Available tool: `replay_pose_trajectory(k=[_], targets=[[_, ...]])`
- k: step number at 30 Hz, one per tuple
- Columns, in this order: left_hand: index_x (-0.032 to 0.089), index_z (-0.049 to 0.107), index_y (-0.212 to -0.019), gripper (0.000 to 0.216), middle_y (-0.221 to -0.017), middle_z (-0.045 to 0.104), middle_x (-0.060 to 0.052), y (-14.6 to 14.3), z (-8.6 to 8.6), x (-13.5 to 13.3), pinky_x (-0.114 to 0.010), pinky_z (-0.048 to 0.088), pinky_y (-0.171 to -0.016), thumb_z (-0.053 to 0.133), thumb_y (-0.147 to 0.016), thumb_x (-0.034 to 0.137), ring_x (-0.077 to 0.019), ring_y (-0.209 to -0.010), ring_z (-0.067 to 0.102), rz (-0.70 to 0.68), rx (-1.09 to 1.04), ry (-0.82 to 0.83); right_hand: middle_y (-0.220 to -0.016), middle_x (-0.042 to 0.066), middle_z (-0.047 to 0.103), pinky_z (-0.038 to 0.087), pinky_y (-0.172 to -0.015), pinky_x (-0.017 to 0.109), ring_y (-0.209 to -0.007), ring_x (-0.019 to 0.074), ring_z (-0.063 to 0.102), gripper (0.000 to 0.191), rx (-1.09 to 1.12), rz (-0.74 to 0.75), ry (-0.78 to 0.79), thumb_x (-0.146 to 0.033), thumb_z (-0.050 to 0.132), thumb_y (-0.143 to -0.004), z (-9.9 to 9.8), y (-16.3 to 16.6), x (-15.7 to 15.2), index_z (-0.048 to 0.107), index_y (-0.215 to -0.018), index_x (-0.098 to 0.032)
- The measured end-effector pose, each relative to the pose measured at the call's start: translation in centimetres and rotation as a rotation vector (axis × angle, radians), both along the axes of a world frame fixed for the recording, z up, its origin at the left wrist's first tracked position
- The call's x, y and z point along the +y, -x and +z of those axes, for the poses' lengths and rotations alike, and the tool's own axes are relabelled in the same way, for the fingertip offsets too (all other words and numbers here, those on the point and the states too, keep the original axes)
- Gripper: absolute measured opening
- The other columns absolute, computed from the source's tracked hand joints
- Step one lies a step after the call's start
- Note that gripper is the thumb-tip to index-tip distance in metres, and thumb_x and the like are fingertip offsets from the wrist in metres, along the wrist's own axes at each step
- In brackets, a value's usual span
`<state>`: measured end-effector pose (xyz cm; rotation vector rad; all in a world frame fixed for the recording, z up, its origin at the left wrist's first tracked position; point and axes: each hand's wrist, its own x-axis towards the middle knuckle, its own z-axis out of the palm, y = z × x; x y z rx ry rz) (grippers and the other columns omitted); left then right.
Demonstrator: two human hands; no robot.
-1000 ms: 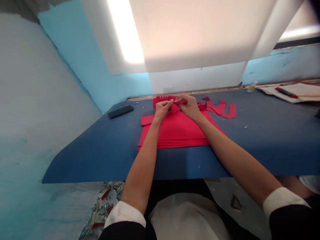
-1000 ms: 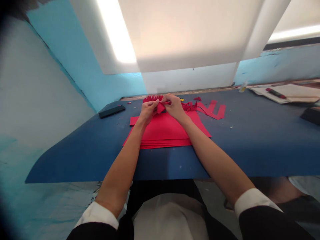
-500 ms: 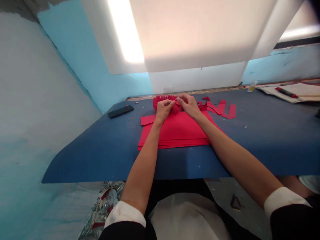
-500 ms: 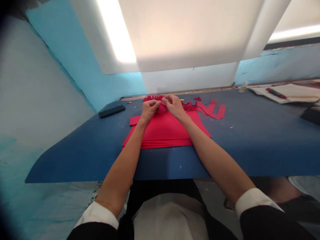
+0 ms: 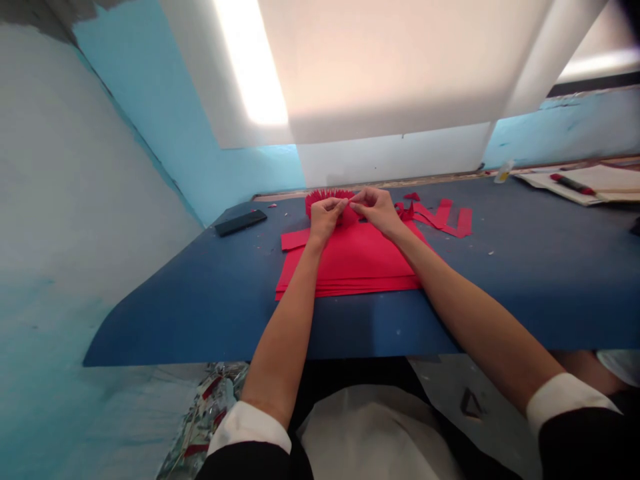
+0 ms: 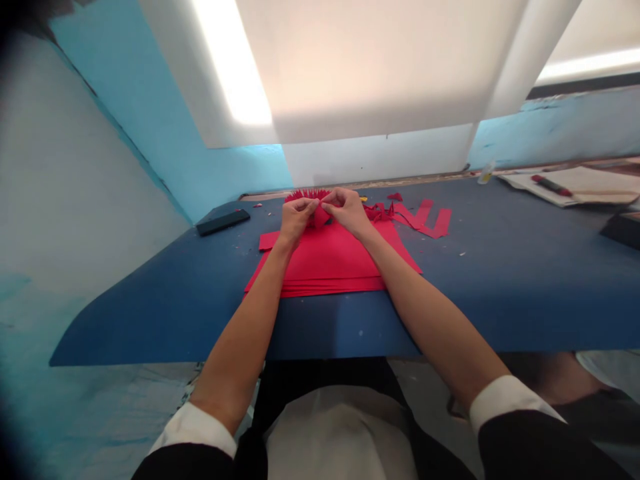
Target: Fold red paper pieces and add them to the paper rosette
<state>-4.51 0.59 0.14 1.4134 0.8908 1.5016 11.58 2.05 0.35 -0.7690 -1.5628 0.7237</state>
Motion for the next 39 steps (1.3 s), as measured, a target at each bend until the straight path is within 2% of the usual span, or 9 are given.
replay_pose_trajectory(k=[4,9,14,19,24,28,30,34,39], targets=[[0.016,0.078,-0.077,0.032,-0.069,0.071,0.001,0.06,-0.13,0.30,-0.023,0.046,-0.062,0.090,-0.083,0.045,-0.0083,-0.061,0.059,0.000,0.016,-0.043,-0.070,0.000,0.063,0.047,-0.060,0.030,-0.066,0.0139,0.053,0.039,-0.018,0.000,-0.017,-0.052,0.089,-0.068,0.09,-0.08,-0.08,0.066,-0.075,-0.021],[0.017,0.077,-0.073,0.025,-0.070,0.073,0.001,-0.02,0.10,0.38,-0.024,0.046,-0.066,0.090,-0.084,0.037,-0.0099,-0.064,0.061,0.056,0.071,-0.099,-0.065,-0.003,0.053,0.047,-0.059,0.030,-0.063,0.0132,0.049,0.041,-0.026,-0.005,0.022,-0.059,0.077,-0.081,-0.10,-0.07,-0.01,0.060,-0.073,-0.023],[0.017,0.077,-0.072,0.026,-0.069,0.073,0.001,-0.03,0.36,0.15,-0.024,0.046,-0.066,0.092,-0.082,0.035,-0.0095,-0.063,0.060,0.065,0.088,-0.111,-0.063,-0.003,0.055,0.046,-0.057,0.029,-0.059,0.0120,0.047,0.042,0.005,0.009,0.045,-0.058,0.085,-0.073,-0.25,0.05,0.29,0.063,-0.074,-0.023],[0.017,0.077,-0.071,0.028,-0.065,0.072,0.000,-0.03,0.48,-0.10,-0.023,0.045,-0.060,0.094,-0.078,0.038,-0.0107,-0.060,0.060,0.048,0.073,-0.110,-0.066,0.000,0.066,0.042,-0.057,0.028,-0.062,0.0129,0.052,0.032,-0.033,-0.031,0.005,-0.047,0.086,-0.071,0.12,-0.14,0.19,0.068,-0.071,-0.021],[0.016,0.077,-0.071,0.022,-0.066,0.072,0.000,0.15,0.58,-0.13,-0.023,0.045,-0.060,0.092,-0.080,0.029,-0.0100,-0.060,0.060,0.048,0.078,-0.094,-0.066,0.000,0.066,0.043,-0.060,0.030,-0.061,0.0126,0.053,0.017,-0.082,-0.040,-0.049,-0.034,0.079,-0.076,0.04,-0.36,0.21,0.070,-0.073,-0.021],[0.016,0.079,-0.075,0.019,-0.072,0.076,-0.001,0.40,0.54,0.07,-0.022,0.049,-0.066,0.092,-0.081,0.029,-0.0105,-0.066,0.064,0.115,0.050,-0.134,-0.063,-0.003,0.061,0.045,-0.055,0.030,-0.056,0.0142,0.054,0.028,-0.025,-0.012,0.086,-0.044,0.084,-0.078,-0.50,-0.35,0.58,0.068,-0.089,-0.024],[0.016,0.078,-0.077,0.020,-0.074,0.077,-0.002,0.42,0.50,0.14,-0.023,0.051,-0.068,0.093,-0.079,0.029,-0.0109,-0.067,0.066,0.114,0.035,-0.124,-0.063,-0.003,0.061,0.046,-0.053,0.030,-0.055,0.0142,0.054,0.035,0.008,-0.003,0.117,-0.049,0.088,-0.076,-0.57,-0.26,0.69,0.066,-0.090,-0.025],[0.015,0.078,-0.082,0.027,-0.073,0.077,-0.002,0.19,0.46,0.04,-0.024,0.054,-0.067,0.099,-0.072,0.029,-0.0114,-0.066,0.068,0.047,-0.002,-0.051,-0.068,-0.002,0.064,0.046,-0.057,0.029,-0.062,0.0140,0.055,0.036,0.056,-0.095,0.023,-0.046,0.092,-0.070,-0.26,-0.06,0.63,0.067,-0.083,-0.024],[0.016,0.080,-0.083,0.026,-0.074,0.078,-0.002,-0.03,0.46,-0.36,-0.025,0.058,-0.066,0.098,-0.073,0.031,-0.0119,-0.067,0.069,0.033,-0.023,0.021,-0.065,-0.002,0.062,0.039,-0.056,0.029,-0.059,0.0130,0.048,0.020,0.005,-0.119,-0.033,-0.038,0.084,-0.077,-0.09,-0.24,0.41,0.073,-0.086,-0.023]])
